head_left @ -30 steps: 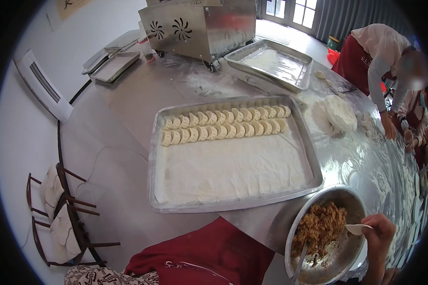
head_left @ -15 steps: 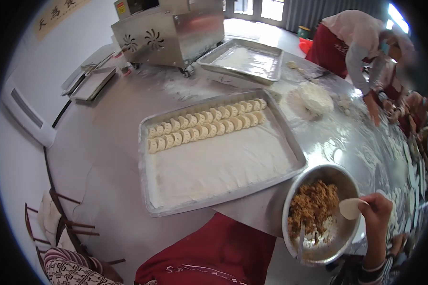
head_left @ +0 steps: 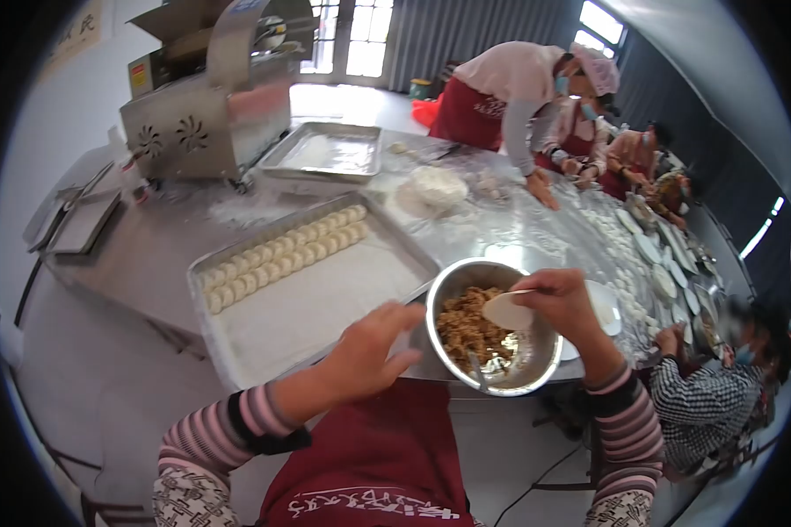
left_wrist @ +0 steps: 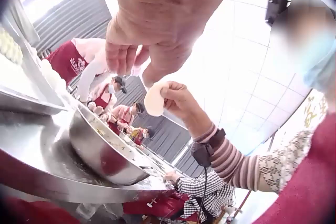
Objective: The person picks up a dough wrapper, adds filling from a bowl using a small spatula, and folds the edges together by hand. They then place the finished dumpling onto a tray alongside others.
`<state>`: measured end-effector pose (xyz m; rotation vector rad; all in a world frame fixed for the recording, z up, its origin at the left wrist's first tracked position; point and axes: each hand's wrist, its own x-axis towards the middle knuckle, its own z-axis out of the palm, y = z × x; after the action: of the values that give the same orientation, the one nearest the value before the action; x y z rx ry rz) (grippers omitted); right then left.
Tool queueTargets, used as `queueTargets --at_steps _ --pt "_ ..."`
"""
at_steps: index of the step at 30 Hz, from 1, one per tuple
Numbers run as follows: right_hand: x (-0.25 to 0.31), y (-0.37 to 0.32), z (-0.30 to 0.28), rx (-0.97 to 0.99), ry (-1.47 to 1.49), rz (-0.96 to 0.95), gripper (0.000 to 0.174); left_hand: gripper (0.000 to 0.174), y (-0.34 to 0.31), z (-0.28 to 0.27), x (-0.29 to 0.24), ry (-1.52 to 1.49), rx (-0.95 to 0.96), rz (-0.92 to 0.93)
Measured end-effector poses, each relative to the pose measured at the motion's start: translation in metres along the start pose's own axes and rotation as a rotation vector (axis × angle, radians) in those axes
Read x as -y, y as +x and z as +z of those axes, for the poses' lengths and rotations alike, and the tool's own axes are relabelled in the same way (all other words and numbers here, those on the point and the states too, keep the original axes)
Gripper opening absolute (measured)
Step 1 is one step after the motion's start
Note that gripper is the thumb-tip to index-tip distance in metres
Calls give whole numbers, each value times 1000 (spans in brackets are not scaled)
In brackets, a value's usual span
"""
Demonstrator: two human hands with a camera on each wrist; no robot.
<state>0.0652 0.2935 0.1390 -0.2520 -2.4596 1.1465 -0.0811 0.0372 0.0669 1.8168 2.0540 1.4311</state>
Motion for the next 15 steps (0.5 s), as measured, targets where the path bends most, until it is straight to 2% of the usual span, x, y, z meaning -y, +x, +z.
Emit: queueTargets --at_steps 4,6,7,9,10,11,13,14,15 --pt "1 0 19 12 189 1 10 53 57 57 8 -231 -43 -11" --pt "-4 0 25 70 101 15 11 40 72 76 8 -581 57 -287" --pt "-5 0 26 62 99 19 11 40 76 79 8 -584 65 -283" --pt "-8 2 27 36 65 -21 14 22 80 84 11 -647 100 -355" --pt "-15 2 23 -46 35 -73 17 12 81 89 15 -590 15 -332" --pt "-21 1 17 -49 39 -61 17 12 81 93 24 -594 26 -339" --pt "-35 -10 3 -157 -280 -105 16 15 77 96 47 -810 9 -369" --pt "-36 -20 0 -81 -389 -69 21 13 75 93 53 -842 -30 -334" --pt "-41 -31 3 -76 -387 -45 21 12 71 89 58 -916 -64 -380"
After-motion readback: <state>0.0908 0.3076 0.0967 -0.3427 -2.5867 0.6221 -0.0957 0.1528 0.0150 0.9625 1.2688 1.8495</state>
